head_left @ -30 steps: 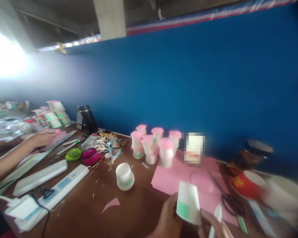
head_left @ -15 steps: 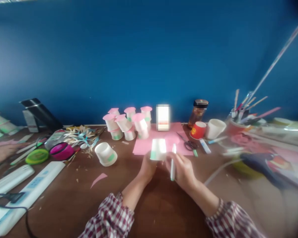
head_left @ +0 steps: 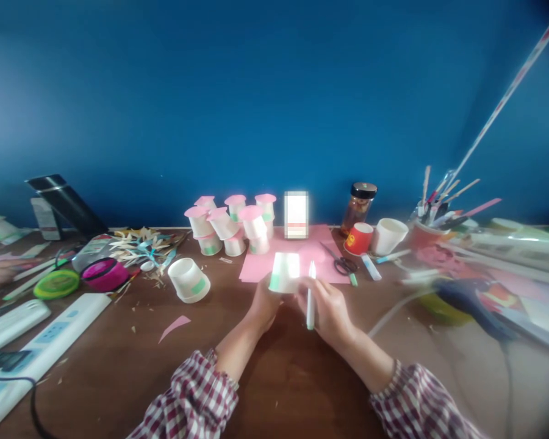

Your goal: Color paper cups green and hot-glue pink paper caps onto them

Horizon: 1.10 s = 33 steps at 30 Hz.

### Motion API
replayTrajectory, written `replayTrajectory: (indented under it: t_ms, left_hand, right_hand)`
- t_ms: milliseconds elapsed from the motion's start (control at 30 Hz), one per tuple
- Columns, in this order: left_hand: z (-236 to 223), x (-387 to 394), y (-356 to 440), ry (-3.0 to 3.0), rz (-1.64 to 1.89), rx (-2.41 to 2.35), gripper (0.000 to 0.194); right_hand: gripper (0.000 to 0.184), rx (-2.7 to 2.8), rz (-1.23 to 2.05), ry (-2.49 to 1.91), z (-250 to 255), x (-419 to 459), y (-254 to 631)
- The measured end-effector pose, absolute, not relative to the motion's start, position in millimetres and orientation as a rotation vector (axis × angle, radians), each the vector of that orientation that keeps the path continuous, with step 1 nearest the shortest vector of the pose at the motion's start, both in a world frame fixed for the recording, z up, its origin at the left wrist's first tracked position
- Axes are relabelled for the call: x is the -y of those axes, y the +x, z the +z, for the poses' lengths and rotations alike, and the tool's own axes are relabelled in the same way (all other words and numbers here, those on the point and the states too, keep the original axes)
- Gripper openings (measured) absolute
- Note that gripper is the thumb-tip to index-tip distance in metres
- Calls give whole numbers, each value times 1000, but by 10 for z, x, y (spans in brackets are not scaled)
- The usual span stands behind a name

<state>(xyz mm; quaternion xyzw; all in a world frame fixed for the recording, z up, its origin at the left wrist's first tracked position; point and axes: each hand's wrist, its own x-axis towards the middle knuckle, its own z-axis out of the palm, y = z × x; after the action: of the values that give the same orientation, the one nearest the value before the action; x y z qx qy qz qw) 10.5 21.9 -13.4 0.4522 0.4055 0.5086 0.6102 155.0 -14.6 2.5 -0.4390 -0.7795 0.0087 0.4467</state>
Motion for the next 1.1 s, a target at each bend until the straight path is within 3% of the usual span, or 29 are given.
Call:
replayTrajectory:
  t_ms: [333,900,1100]
  left_hand:
    - [-54,-234,107,859,1190,-874,13]
    - [-135,-293,89,783,1224,-854,16]
    - [-133,-289,85,818,1229,-833,12]
  right_hand:
    - [23,1795,42,-1099,14,141,1538]
    - [29,1270,416,-1156,130,128,1566]
    - [16,1217,583,-1025,124,170,1482]
